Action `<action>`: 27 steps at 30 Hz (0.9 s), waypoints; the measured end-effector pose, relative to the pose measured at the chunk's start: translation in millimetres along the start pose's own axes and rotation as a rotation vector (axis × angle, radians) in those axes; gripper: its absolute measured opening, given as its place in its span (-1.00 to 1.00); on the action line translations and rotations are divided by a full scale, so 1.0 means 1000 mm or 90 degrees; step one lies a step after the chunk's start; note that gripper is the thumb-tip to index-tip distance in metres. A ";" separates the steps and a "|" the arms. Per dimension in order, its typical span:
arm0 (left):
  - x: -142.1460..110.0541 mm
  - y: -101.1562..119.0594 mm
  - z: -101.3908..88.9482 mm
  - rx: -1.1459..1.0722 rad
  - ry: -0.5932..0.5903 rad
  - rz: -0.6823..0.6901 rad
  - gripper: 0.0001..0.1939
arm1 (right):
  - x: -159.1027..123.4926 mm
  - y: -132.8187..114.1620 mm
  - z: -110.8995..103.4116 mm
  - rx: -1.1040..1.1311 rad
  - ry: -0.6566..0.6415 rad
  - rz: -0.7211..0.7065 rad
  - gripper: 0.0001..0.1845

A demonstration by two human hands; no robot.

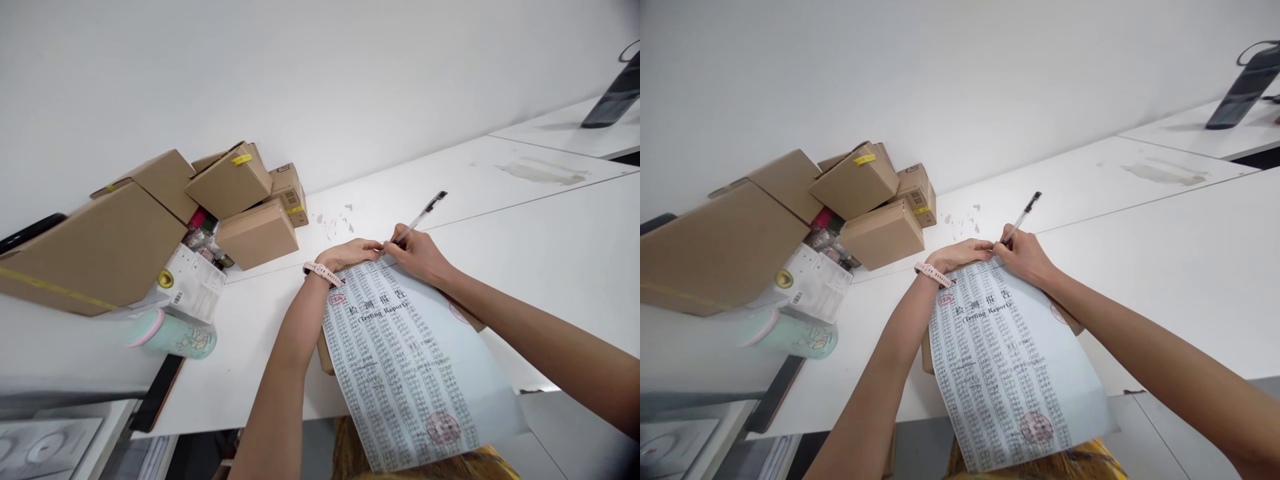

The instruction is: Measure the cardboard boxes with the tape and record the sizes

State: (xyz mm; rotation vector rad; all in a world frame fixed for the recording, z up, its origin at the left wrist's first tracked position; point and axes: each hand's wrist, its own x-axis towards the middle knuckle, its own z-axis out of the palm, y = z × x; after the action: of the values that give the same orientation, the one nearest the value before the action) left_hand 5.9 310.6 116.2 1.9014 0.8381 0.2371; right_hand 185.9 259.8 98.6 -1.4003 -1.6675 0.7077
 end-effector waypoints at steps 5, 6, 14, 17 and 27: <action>0.000 -0.003 0.000 0.009 0.005 0.010 -0.63 | 0.000 -0.001 0.000 -0.003 -0.004 0.000 -0.82; 0.000 -0.003 -0.001 0.011 0.004 0.011 -0.64 | 0.000 -0.001 0.000 -0.003 -0.006 0.000 -0.82; 0.002 -0.005 0.000 0.026 0.008 0.010 -0.64 | 0.001 0.003 0.001 -0.008 -0.018 -0.005 -0.81; 0.001 -0.005 0.001 0.034 0.011 0.014 -0.64 | 0.001 0.004 0.001 -0.011 -0.018 -0.006 -0.82; -0.002 0.002 0.000 0.091 0.015 0.032 -0.63 | 0.000 0.002 0.000 -0.017 -0.014 -0.008 -0.82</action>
State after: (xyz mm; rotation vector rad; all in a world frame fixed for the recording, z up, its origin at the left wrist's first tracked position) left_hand 5.5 309.2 117.9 2.0588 0.8422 0.2364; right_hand 187.0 260.7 96.5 -1.4043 -1.7062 0.6987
